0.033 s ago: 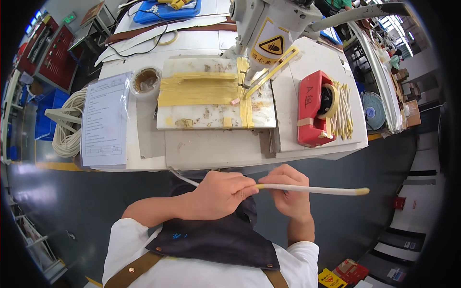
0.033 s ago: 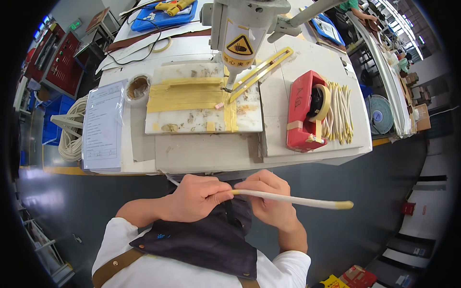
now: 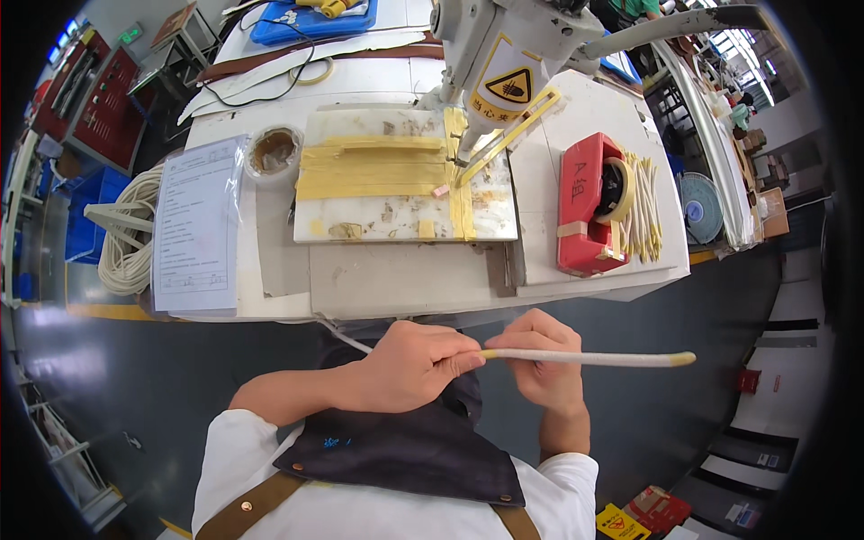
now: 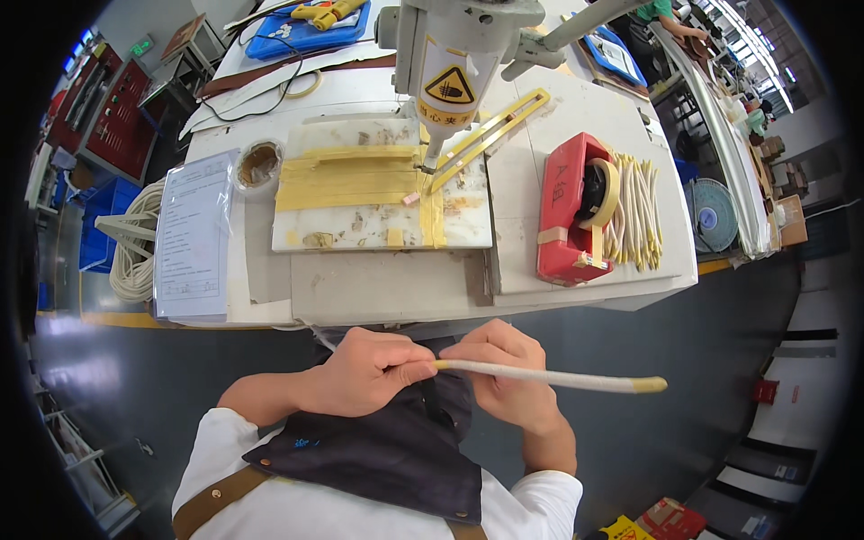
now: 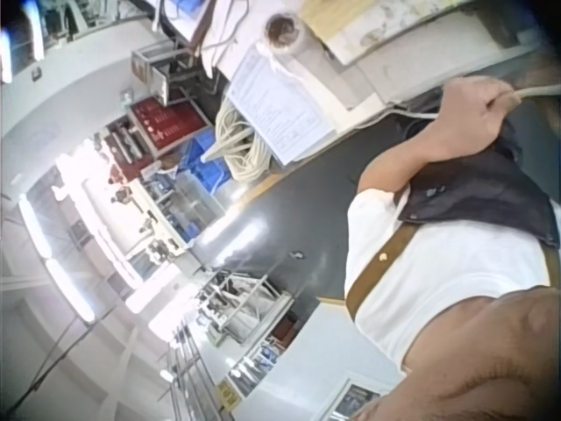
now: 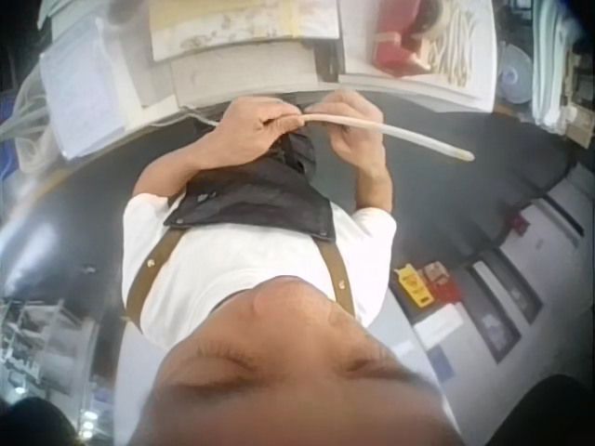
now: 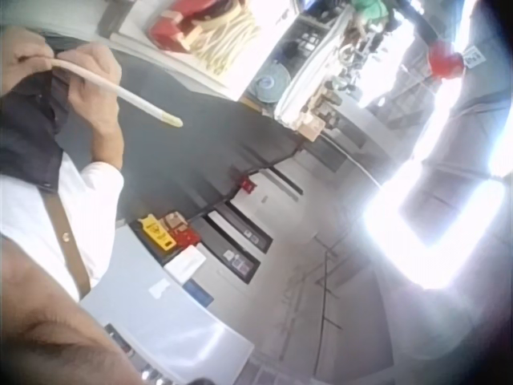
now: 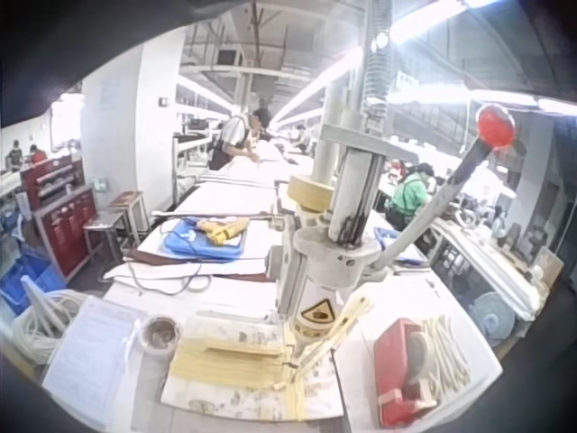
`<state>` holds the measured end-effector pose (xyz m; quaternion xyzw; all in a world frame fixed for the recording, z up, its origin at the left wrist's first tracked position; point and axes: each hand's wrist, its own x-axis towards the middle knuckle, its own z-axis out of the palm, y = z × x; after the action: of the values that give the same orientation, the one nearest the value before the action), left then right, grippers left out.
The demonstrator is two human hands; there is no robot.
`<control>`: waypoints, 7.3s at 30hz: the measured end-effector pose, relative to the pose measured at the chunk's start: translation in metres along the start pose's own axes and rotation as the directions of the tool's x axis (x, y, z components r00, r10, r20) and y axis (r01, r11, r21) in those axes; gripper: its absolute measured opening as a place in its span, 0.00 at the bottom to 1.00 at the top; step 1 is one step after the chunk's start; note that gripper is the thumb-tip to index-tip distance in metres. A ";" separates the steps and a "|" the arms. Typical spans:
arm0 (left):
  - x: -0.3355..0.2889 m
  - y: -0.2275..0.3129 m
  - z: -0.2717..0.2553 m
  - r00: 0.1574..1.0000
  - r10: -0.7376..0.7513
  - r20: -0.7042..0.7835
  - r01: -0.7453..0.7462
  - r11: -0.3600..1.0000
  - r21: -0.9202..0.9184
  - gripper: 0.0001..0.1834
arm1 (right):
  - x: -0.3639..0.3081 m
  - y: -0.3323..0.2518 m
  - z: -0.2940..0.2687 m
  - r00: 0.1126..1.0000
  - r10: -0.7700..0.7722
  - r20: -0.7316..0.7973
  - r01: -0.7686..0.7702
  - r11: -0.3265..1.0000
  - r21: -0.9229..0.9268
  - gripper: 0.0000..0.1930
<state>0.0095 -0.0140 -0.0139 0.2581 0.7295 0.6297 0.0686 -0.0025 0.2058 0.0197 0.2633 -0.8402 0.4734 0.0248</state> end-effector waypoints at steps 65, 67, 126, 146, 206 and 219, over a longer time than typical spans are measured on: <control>0.009 -0.019 -0.024 0.954 0.101 -0.282 0.091 0.797 0.597 0.11 | 0.051 0.044 0.034 0.931 0.361 0.046 -0.227 0.477 0.849 0.16; 0.012 -0.016 -0.026 0.930 0.044 -0.365 0.161 0.843 0.514 0.10 | 0.063 0.050 0.034 0.896 0.445 -0.016 -0.231 0.495 0.838 0.15; 0.074 -0.082 -0.086 0.919 0.345 -0.192 -0.086 0.650 0.755 0.08 | 0.180 0.129 0.040 0.912 0.232 -0.340 -0.398 0.702 -0.591 0.24; 0.074 -0.081 -0.085 0.923 0.339 -0.182 -0.102 0.672 0.734 0.07 | 0.177 0.122 0.035 0.906 0.216 -0.364 -0.390 0.762 -0.518 0.24; 0.069 -0.087 -0.089 0.794 -0.024 -0.607 0.192 0.958 0.214 0.10 | 0.169 0.109 0.019 0.997 -0.054 0.053 0.075 0.801 -0.594 0.10; 0.045 -0.045 -0.080 0.796 -0.381 -0.470 0.271 0.919 -0.287 0.12 | 0.108 0.017 -0.002 0.825 -0.539 -0.168 0.440 0.800 -0.408 0.14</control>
<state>-0.0759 -0.0669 -0.0313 -0.0590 0.6855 0.7256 0.0044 -0.1038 0.1694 0.0386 0.3961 -0.8009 0.3243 0.3107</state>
